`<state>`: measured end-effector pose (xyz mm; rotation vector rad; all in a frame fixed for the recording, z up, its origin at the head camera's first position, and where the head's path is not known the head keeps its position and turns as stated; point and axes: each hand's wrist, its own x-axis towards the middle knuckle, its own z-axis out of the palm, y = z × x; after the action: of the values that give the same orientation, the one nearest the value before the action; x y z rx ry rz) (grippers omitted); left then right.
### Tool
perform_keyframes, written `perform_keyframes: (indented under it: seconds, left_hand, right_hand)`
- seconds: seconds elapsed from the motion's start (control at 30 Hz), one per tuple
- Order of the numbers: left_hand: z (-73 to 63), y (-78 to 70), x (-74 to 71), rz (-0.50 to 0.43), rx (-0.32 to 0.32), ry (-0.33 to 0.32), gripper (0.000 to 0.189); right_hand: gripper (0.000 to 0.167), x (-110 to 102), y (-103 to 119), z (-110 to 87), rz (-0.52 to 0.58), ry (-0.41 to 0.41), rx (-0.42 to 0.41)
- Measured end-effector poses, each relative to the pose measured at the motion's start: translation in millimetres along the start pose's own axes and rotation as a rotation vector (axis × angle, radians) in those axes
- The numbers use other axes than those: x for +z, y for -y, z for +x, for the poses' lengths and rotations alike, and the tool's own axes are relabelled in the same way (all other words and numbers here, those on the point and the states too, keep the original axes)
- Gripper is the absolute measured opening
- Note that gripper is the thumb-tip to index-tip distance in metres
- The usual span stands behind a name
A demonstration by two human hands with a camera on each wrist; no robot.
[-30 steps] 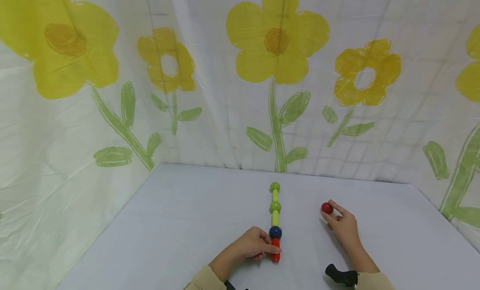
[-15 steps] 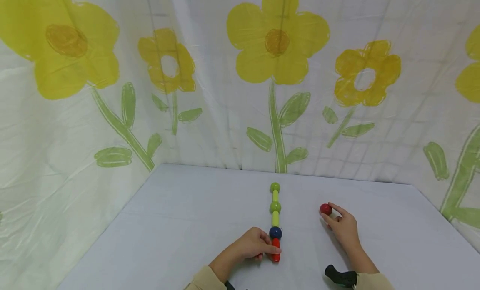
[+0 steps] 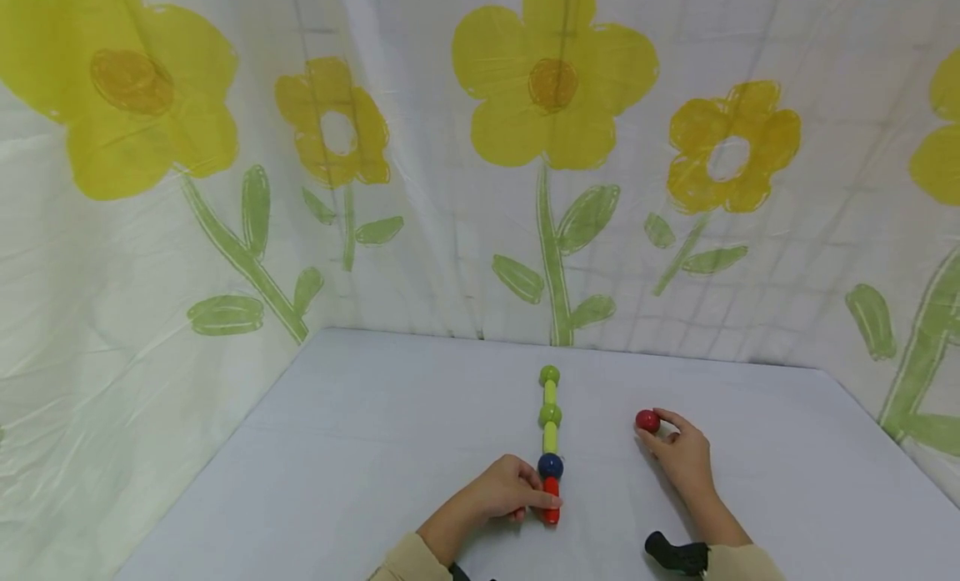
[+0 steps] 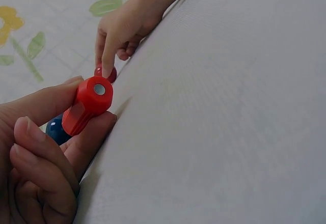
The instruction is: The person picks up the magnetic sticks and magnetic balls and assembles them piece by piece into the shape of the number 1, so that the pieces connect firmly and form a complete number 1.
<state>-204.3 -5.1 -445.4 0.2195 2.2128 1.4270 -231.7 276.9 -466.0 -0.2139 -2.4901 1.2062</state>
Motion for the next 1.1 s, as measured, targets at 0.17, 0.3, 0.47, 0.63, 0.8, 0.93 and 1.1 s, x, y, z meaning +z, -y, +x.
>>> perform_keyframes:
  seconds: [0.17,0.3,0.47,0.63,0.8,0.93,1.1]
  left_hand:
    - [-0.1,0.0,0.3,0.001,-0.002,-0.007,0.019]
    - [0.1,-0.1,0.4,0.000,0.001,-0.005,0.020]
    - [1.0,0.8,0.3,-0.002,0.008,0.002,0.020]
    - [1.4,1.4,-0.1,0.001,0.003,0.003,0.019]
    - [0.9,0.7,-0.3,0.004,-0.001,0.000,0.020]
    - [0.4,-0.1,-0.5,0.001,-0.003,0.002,0.020]
    - [0.7,0.2,-0.1,0.002,-0.006,0.004,0.020]
  right_hand:
    - [0.044,4.0,-1.0,0.6,-0.010,-0.051,-0.028]
    - [0.043,5.6,-2.4,1.3,-0.023,-0.065,-0.035]
    - [0.042,5.2,-2.2,0.1,-0.037,-0.082,-0.029]
    - [0.042,4.9,-1.2,-0.5,-0.036,-0.078,-0.017]
    - [0.043,5.4,-1.7,-0.1,-0.039,-0.075,-0.013]
    - [0.043,5.5,-2.1,-0.3,-0.043,-0.081,-0.021]
    - [0.042,4.9,-1.8,-0.6,-0.051,-0.088,-0.032]
